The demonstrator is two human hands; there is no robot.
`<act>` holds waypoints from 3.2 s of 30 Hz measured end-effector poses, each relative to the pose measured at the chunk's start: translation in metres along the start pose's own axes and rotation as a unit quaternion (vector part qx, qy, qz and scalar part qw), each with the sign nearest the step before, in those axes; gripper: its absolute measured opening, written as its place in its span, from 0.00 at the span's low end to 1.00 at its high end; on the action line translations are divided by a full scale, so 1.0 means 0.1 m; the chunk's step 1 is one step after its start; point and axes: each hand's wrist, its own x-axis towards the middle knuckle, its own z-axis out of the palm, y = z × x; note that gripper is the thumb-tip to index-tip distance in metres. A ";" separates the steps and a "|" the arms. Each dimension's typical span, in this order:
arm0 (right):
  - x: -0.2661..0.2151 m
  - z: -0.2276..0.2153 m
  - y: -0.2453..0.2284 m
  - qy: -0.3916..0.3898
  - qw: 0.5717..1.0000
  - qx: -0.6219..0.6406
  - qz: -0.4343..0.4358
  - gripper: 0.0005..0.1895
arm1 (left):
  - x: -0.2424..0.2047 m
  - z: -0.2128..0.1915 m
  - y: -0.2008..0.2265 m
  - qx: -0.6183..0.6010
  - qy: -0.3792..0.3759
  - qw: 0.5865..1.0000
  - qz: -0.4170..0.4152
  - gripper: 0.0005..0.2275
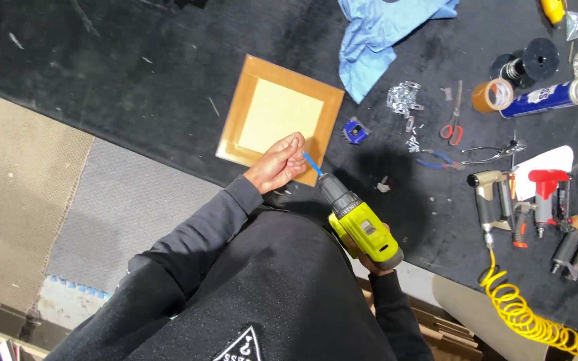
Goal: Assembling picture frames by attaching backing and hardware using a power drill.
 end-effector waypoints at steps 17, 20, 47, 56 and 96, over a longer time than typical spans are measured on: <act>0.24 -0.29 -1.69 -0.164 0.964 0.155 0.142 0.24 | -0.46 -0.56 1.15 -0.014 0.020 0.996 -0.089 0.09; 0.26 -0.36 -1.93 -0.183 0.952 0.181 0.168 0.23 | -0.51 -0.65 1.28 -0.004 0.038 0.993 -0.111 0.08; 2.39 -1.56 -2.71 -0.364 0.742 0.249 0.505 0.10 | 0.47 -1.46 1.01 0.679 -0.216 0.687 -0.144 0.10; 2.67 -1.34 -2.66 -0.460 0.712 0.193 0.494 0.13 | 0.31 -1.48 0.76 0.698 -0.301 0.594 -0.265 0.20; 3.44 -0.95 -2.86 -0.677 0.576 0.062 0.455 0.32 | 0.18 -1.96 0.39 0.836 -0.208 0.493 -0.124 0.18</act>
